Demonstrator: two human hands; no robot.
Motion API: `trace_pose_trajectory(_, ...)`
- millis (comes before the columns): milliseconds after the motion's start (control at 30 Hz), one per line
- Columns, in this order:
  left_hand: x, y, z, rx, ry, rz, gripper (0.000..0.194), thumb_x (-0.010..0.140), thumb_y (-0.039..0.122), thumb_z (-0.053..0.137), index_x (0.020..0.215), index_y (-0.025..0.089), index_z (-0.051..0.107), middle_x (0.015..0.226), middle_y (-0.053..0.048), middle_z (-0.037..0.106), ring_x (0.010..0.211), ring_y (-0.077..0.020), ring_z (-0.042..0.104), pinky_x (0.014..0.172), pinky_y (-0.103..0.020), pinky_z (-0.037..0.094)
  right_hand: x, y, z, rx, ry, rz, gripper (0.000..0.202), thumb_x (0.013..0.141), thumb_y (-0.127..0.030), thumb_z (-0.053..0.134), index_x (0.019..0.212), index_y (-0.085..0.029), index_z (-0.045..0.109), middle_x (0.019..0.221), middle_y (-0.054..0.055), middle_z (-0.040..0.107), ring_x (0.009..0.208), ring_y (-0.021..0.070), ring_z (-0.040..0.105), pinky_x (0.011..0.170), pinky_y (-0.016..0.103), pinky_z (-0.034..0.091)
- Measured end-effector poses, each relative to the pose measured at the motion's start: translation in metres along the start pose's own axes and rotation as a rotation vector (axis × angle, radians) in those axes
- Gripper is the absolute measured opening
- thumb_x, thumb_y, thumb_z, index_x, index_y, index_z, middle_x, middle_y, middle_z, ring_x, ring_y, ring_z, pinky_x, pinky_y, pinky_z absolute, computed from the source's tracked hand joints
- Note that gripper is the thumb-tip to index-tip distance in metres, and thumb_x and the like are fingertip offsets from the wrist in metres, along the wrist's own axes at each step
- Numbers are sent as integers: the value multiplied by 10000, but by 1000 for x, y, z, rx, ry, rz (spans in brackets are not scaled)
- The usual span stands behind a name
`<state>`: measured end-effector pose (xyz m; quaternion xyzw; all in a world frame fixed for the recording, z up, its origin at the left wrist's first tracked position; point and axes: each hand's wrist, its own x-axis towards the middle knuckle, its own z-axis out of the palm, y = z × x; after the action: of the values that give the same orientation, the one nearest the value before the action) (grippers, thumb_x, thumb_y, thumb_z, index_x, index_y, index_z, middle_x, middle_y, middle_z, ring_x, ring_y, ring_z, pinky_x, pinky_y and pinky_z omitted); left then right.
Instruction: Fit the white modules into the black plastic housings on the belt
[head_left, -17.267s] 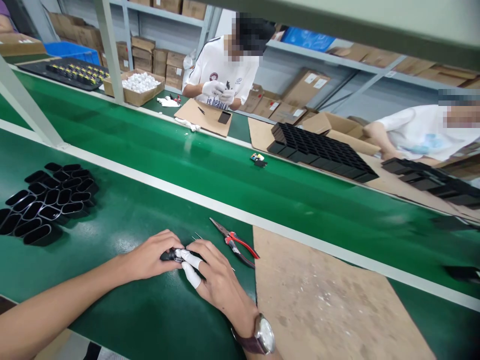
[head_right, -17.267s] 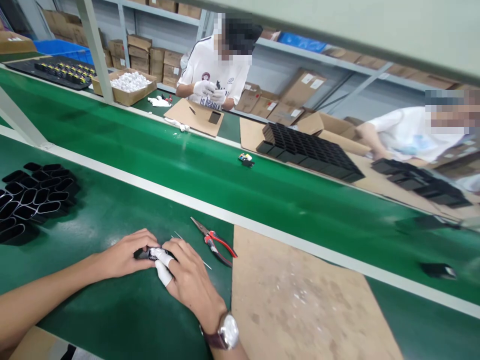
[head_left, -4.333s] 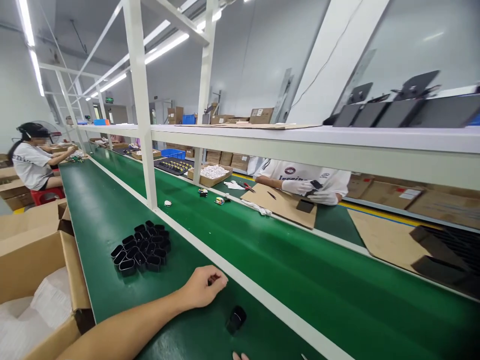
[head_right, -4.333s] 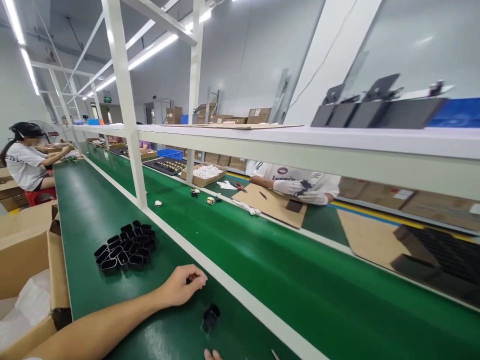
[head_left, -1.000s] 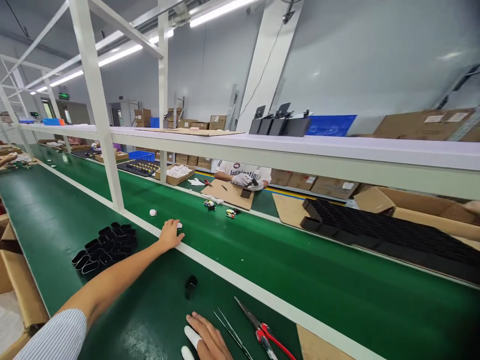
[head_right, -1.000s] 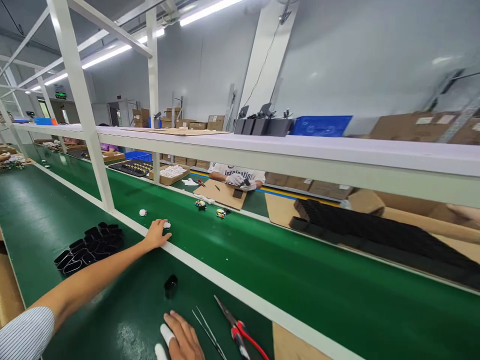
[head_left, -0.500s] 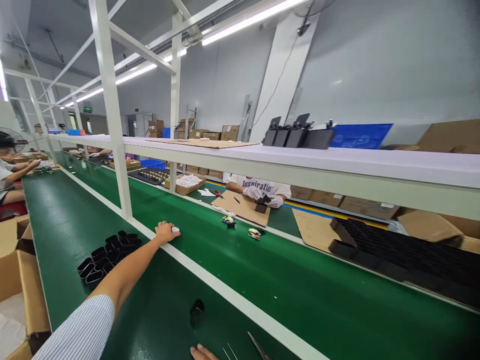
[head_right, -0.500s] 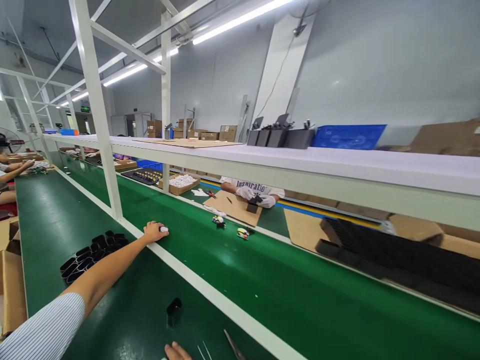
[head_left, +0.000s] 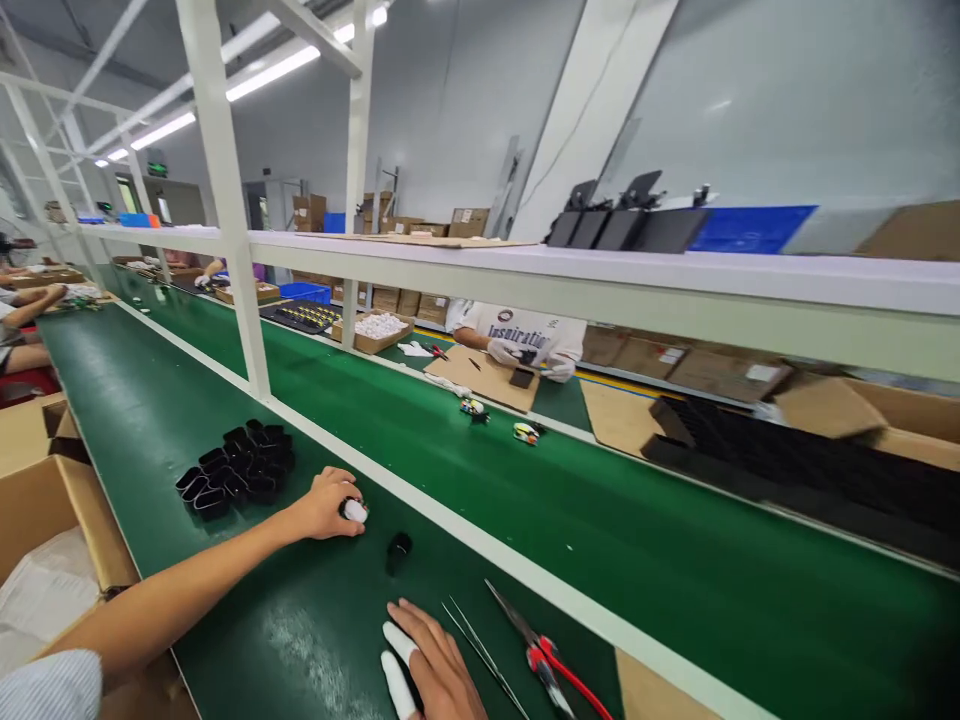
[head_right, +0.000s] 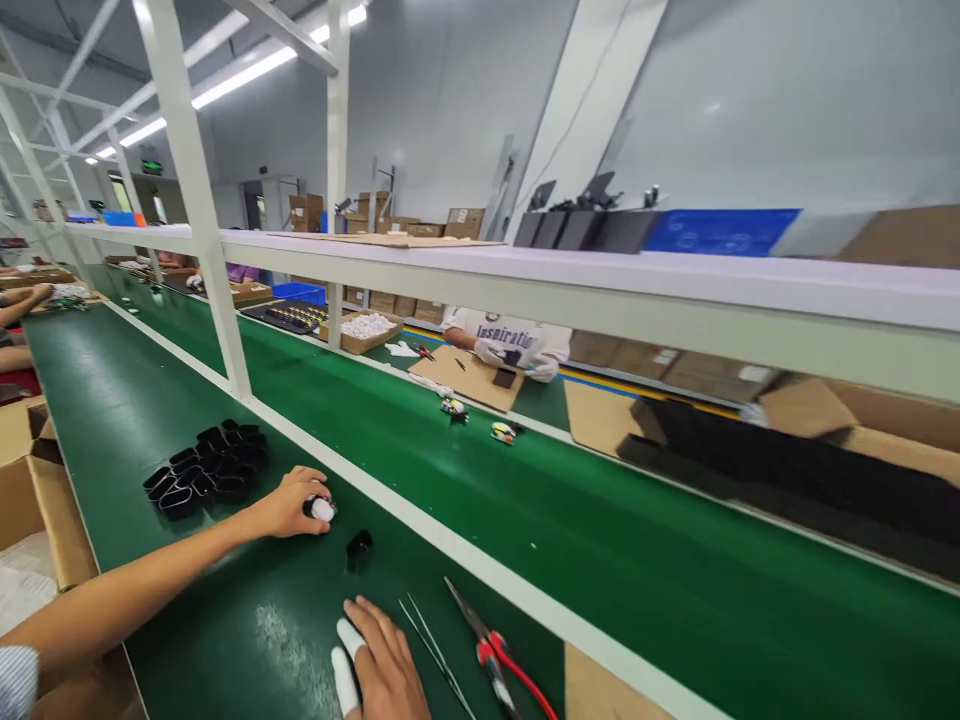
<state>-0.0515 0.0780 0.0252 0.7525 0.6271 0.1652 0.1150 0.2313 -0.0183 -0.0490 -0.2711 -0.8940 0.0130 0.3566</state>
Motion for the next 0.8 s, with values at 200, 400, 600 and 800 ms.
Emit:
trace_pose_trajectory(200,-64,17,5,-28,-41,331,483,790,387,896,1222,242,737,1566,-131,515,1527,-429,322,1209,-605,314,7,-15,-17,28,20,186,294,1065,-180,508,1339,-176,612,1352,140,679,1259,282,655,1039,467,607)
trace_pose_trajectory(400,-60,33,-3,-320,9,431,533,909,552,776,1304,213,664,1385,-161,622,1307,-339,574,1112,-546,489,14,-22,-26,37,-39,261,535,1007,-275,673,1498,-176,485,1422,175,615,1282,332,606,1065,555,574)
trace_pose_trajectory(600,-18,40,8,-520,-72,467,506,964,410,732,1429,244,621,1494,-147,593,1351,-302,594,1027,-448,574,36,-40,-19,58,-209,147,625,998,-257,685,1568,-247,431,1564,130,521,1425,351,485,1135,581,511)
trace_pose_trajectory(800,-15,37,32,-574,-103,471,257,993,335,675,1200,193,732,1367,-141,683,1147,-245,708,900,-375,614,15,-21,-25,68,-39,208,438,982,-8,449,1359,-183,588,1372,135,647,1225,270,623,1035,497,571)
